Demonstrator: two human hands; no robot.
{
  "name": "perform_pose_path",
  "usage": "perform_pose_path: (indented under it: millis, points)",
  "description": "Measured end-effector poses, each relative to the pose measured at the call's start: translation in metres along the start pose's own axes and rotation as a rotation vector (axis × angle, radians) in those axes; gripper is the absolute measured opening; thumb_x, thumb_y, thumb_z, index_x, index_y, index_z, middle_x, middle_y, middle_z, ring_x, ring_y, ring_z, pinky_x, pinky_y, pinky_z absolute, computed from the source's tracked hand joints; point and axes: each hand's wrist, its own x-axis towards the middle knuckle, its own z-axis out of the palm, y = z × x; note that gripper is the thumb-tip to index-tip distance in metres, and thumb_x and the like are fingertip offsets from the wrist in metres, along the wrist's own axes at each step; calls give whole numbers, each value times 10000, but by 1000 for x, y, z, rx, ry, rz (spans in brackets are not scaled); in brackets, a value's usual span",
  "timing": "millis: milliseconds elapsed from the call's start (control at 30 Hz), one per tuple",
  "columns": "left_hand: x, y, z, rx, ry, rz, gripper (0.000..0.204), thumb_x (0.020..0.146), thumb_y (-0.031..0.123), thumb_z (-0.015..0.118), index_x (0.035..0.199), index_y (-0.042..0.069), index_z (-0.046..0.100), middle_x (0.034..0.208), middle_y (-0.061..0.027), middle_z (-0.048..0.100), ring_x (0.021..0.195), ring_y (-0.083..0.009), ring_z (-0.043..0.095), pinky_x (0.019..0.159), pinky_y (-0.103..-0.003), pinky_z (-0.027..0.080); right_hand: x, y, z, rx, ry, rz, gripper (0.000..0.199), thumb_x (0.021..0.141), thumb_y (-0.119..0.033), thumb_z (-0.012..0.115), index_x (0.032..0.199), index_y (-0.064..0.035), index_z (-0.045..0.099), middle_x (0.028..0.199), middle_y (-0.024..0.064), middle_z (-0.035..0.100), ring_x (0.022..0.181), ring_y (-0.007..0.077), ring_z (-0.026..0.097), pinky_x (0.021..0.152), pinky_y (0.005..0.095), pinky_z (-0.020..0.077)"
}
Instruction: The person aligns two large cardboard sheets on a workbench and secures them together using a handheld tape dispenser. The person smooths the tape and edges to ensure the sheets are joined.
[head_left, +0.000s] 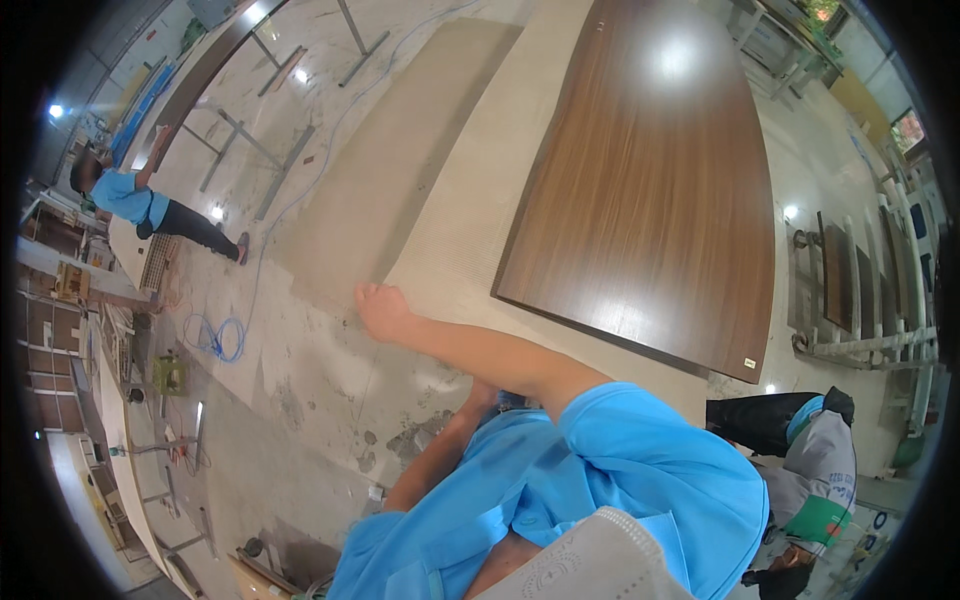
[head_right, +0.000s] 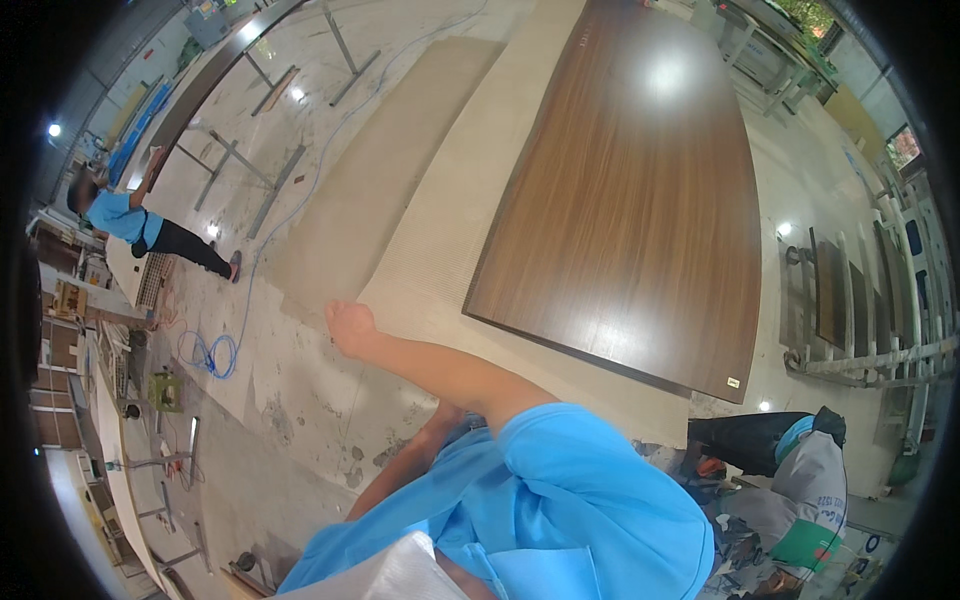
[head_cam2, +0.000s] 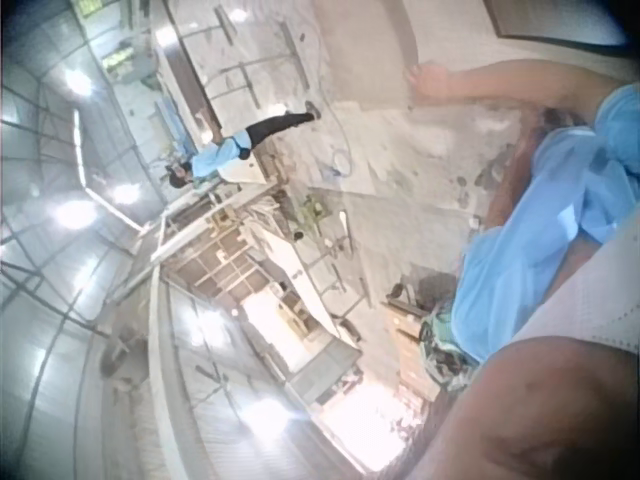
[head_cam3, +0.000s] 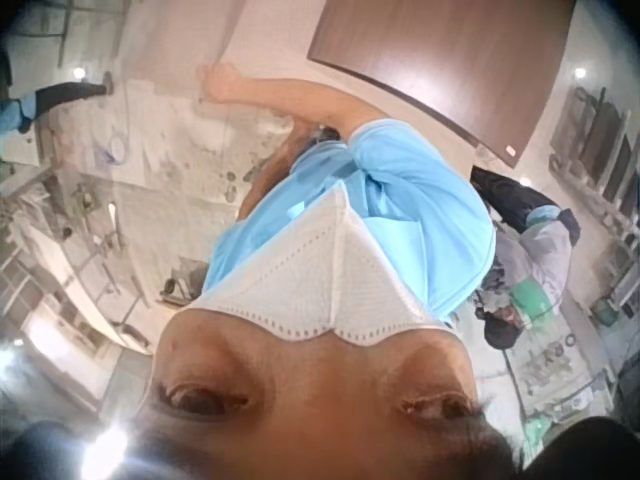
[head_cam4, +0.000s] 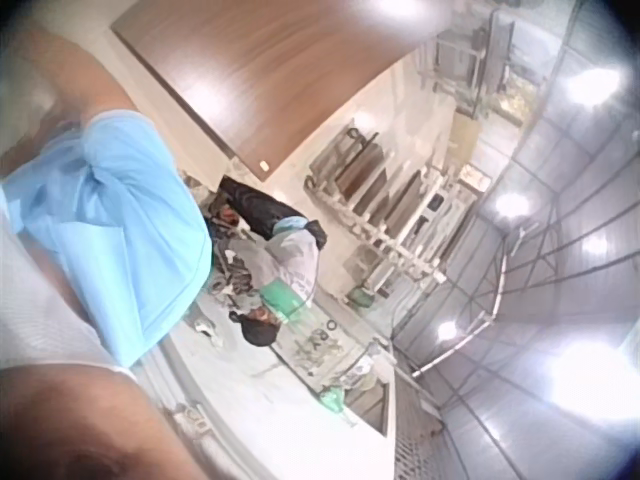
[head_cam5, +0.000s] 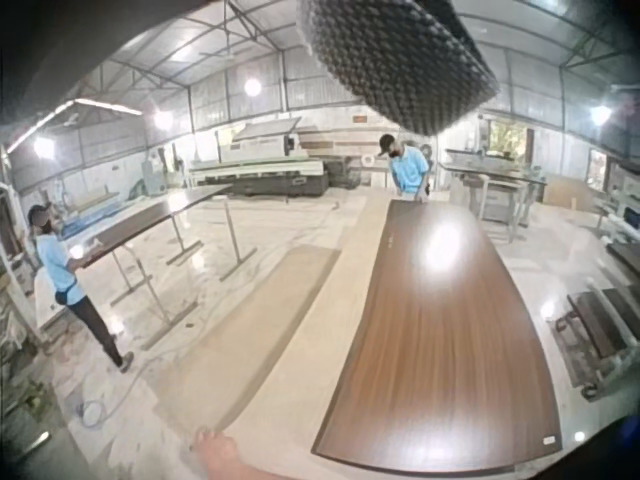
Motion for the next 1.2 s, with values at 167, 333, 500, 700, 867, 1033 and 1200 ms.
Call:
perform_pose_path:
  millis: [167, 333, 500, 700, 867, 1033, 1200]
  points:
    - [7, -21, -5, 46, -56, 43, 315, 1015, 283, 581, 1154, 6, 635, 1044, -90, 680, 877, -169, 667, 683, -308, 550, 22, 11, 19, -119, -49, -54, 881, 798, -259, 772, 1504, 31, 331, 1111, 194, 648, 939, 289, 695, 717, 396, 547]
    - [10, -32, -5, 194, -91, 228, 312, 1012, 277, 587, 1149, 1, 639, 1040, -93, 683, 875, -172, 673, 684, -308, 555, 13, 5, 28, -203, 125, -80, 806, 826, -163, 711, 1530, -41, 337, 931, 106, 687, 838, 289, 708, 633, 386, 543]
    - [6, -27, -12, 302, -214, 403, 309, 1008, 270, 593, 1144, -3, 642, 1037, -97, 686, 872, -176, 679, 685, -309, 560, 17, 6, 20, -219, 226, -92, 282, 798, -106, 699, 1079, -81, 699, 803, 65, 724, 753, 242, 720, 577, 383, 541]
    - [-4, -13, -15, -113, -147, -267, 251, 952, 180, 653, 1103, -19, 646, 961, -147, 698, 793, -204, 711, 643, -309, 584, -43, 32, -31, 23, 100, 1, 217, 764, -89, 668, 972, -33, 696, 780, 172, 708, 789, 329, 723, 605, 448, 549]
    - [11, -27, -48, 75, -333, -401, 293, 923, 227, 686, 1108, 2, 657, 972, -131, 703, 884, -225, 705, 731, -361, 583, -154, 55, -47, 209, 334, 77, 163, 770, -59, 644, 921, 2, 645, 790, 219, 697, 764, 423, 692, 655, 508, 554]
    - [98, 68, -99, 63, -224, -231, 394, 1002, 427, 558, 1128, 72, 673, 1044, -62, 707, 969, -233, 663, 838, -444, 531, -217, 72, -26, 324, 489, 151, 165, 798, -70, 619, 943, -2, 578, 780, 212, 679, 696, 415, 669, 620, 518, 526]
    - [177, 260, -30, 194, -278, -47, 900, 931, 759, 444, 1403, -5, 513, 1237, -191, 645, 1057, -268, 672, 902, -407, 554, -236, 72, -2, 453, 623, 186, 147, 839, -80, 598, 966, -19, 558, 773, 190, 672, 681, 396, 661, 614, 511, 516]
